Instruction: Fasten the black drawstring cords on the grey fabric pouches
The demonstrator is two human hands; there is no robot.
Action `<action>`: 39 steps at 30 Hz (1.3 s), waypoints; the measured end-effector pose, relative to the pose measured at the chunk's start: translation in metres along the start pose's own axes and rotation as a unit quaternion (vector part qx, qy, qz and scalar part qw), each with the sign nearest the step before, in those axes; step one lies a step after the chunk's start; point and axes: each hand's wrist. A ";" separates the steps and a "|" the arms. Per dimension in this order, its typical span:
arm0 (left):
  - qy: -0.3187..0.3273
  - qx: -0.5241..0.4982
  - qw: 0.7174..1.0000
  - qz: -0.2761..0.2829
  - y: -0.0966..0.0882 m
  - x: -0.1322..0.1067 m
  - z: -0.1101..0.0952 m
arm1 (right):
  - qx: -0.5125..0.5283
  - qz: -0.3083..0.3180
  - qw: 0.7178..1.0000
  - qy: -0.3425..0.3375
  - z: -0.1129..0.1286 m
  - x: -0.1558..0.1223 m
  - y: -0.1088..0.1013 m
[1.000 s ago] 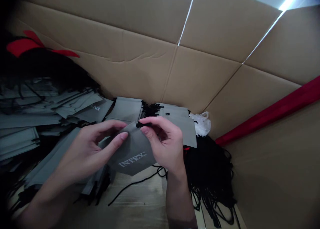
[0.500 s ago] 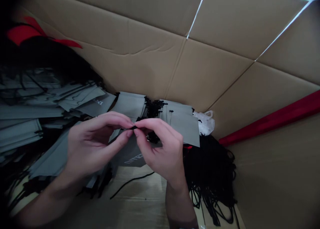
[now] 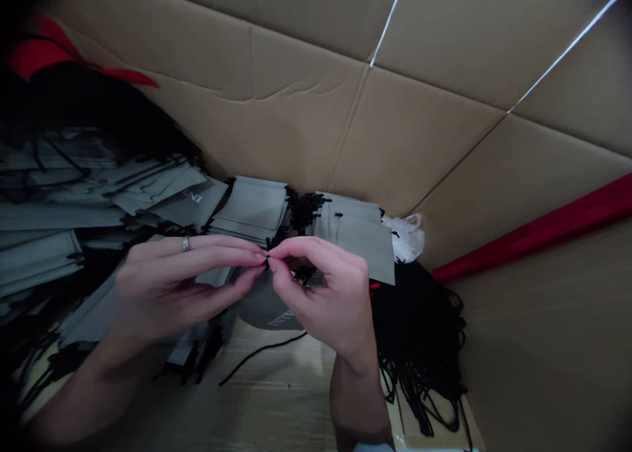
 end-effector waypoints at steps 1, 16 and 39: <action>0.007 0.003 1.000 0.000 0.000 -0.001 0.001 | 0.000 0.003 1.000 0.003 0.000 0.000 0.000; 0.005 -0.043 0.999 -0.018 0.002 0.004 0.007 | 0.031 0.025 0.998 0.041 -0.002 0.000 0.004; 0.051 0.047 0.997 0.026 -0.005 -0.001 0.012 | -0.042 0.005 0.999 -0.006 0.001 -0.001 0.007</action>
Point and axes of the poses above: each hand's wrist, its own x-axis towards the middle knuckle, its own y-axis out of the palm, z = x × y, and after that the axes turned 5 degrees about -x, right-handed
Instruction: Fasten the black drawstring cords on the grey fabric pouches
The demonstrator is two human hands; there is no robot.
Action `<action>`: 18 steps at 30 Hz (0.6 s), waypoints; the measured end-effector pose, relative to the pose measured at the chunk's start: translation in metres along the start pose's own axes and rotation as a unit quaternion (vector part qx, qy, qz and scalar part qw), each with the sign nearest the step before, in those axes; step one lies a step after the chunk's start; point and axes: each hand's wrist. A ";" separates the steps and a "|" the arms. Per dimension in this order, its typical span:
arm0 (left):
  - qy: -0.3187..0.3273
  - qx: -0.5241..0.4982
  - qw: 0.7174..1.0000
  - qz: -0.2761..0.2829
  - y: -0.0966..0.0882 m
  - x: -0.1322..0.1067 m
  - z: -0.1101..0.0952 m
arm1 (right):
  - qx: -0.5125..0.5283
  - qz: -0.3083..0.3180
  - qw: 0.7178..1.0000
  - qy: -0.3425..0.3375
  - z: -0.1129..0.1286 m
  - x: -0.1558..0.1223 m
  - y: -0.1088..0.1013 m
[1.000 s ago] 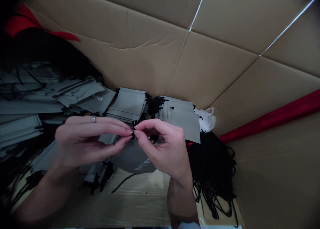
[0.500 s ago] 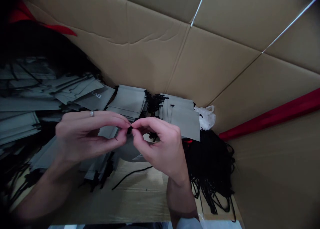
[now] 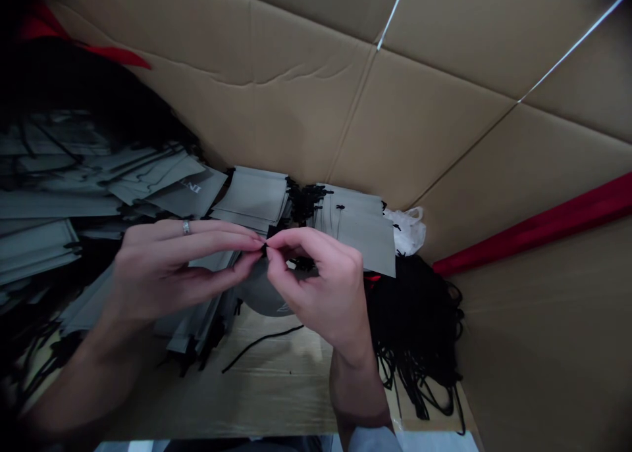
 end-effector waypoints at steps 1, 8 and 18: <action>0.012 0.018 1.000 0.003 0.000 0.000 -0.001 | -0.002 0.003 1.000 -0.002 0.000 0.000 0.000; 0.027 0.030 0.999 0.016 -0.003 0.001 -0.004 | -0.008 0.031 0.999 -0.025 0.000 0.000 -0.001; 0.011 0.019 1.000 0.012 0.005 -0.002 0.001 | -0.032 0.043 0.998 -0.043 -0.005 0.002 0.002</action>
Point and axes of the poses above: each hand's wrist, its own x-axis towards the middle knuckle, its own y-axis out of the palm, z = x × y, and after that the axes turned 5 degrees about -x, right-handed
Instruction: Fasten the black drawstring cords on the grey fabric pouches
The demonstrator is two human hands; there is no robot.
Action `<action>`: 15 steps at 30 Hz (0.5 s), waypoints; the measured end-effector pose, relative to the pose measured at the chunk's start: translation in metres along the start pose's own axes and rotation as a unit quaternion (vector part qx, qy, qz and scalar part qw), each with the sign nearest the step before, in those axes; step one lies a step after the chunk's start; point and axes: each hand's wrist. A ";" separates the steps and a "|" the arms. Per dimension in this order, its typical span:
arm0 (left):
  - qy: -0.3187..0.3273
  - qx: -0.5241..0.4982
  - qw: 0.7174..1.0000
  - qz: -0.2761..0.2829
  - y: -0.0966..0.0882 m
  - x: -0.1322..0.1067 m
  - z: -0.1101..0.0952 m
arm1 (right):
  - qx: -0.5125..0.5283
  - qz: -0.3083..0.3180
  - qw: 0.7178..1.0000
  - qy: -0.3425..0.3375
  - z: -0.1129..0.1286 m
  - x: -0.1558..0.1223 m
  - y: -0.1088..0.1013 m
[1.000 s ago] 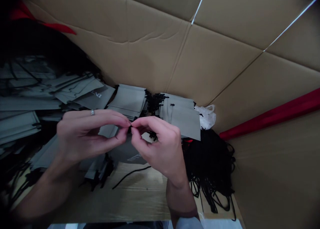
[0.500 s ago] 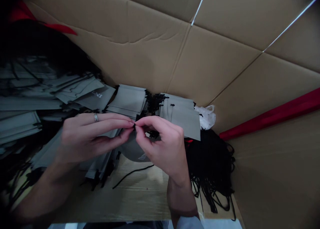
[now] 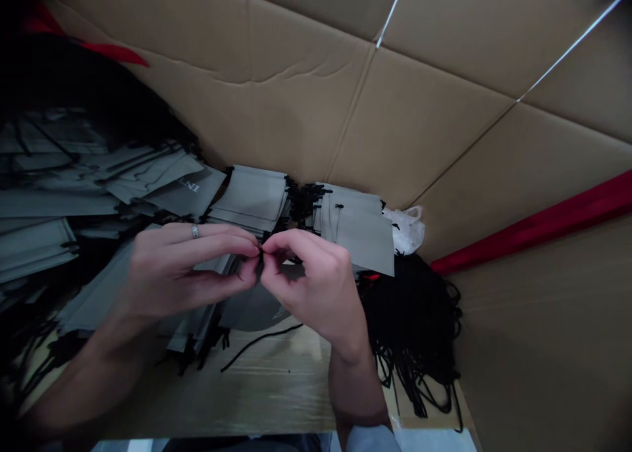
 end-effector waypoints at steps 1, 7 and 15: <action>-0.005 -0.017 1.000 -0.011 0.000 0.000 0.000 | 0.015 -0.005 1.000 0.009 0.000 0.000 0.000; -0.085 -0.186 0.977 -0.060 0.005 0.001 0.005 | 0.116 -0.006 0.992 0.059 0.001 0.001 0.001; -0.024 -0.073 0.997 -0.030 0.000 0.003 0.000 | 0.098 -0.037 0.993 0.060 -0.001 0.001 -0.001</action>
Point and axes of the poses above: each hand's wrist, its own x-axis towards the middle knuckle, its own y-axis out of the palm, z = x × y, and after that the axes turned 5 degrees about -x, right-handed
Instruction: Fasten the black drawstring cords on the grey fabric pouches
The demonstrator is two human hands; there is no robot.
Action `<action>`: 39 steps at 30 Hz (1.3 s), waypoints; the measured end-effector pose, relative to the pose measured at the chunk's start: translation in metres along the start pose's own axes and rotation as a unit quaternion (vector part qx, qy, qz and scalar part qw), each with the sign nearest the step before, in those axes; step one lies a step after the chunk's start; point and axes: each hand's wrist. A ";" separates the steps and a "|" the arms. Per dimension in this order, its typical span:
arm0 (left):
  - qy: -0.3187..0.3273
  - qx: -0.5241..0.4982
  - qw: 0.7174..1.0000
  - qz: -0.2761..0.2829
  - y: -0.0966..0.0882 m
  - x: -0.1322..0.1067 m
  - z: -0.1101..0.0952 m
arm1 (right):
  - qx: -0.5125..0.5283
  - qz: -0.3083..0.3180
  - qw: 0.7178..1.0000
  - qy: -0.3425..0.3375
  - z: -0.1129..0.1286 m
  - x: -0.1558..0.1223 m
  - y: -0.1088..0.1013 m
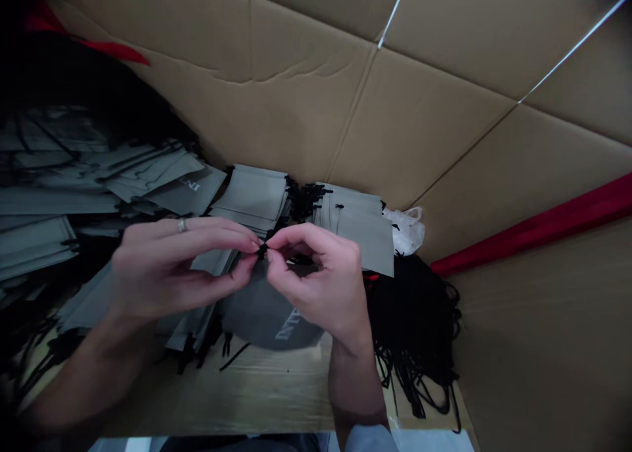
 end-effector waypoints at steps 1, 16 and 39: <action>0.023 0.051 0.998 0.008 -0.002 -0.001 -0.003 | -0.012 -0.002 1.000 -0.005 0.001 0.000 0.000; -0.074 -0.152 0.984 -0.049 0.006 0.001 -0.001 | 0.023 -0.008 0.998 -0.064 0.001 -0.001 0.002; 0.005 0.059 0.997 -0.048 0.003 0.000 -0.009 | -0.045 -0.096 0.989 -0.104 0.001 0.001 0.010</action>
Point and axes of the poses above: each hand's wrist, its own x-axis towards the middle knuckle, its own y-axis out of the palm, z = x × y, and after that the axes turned 5 degrees about -x, right-handed
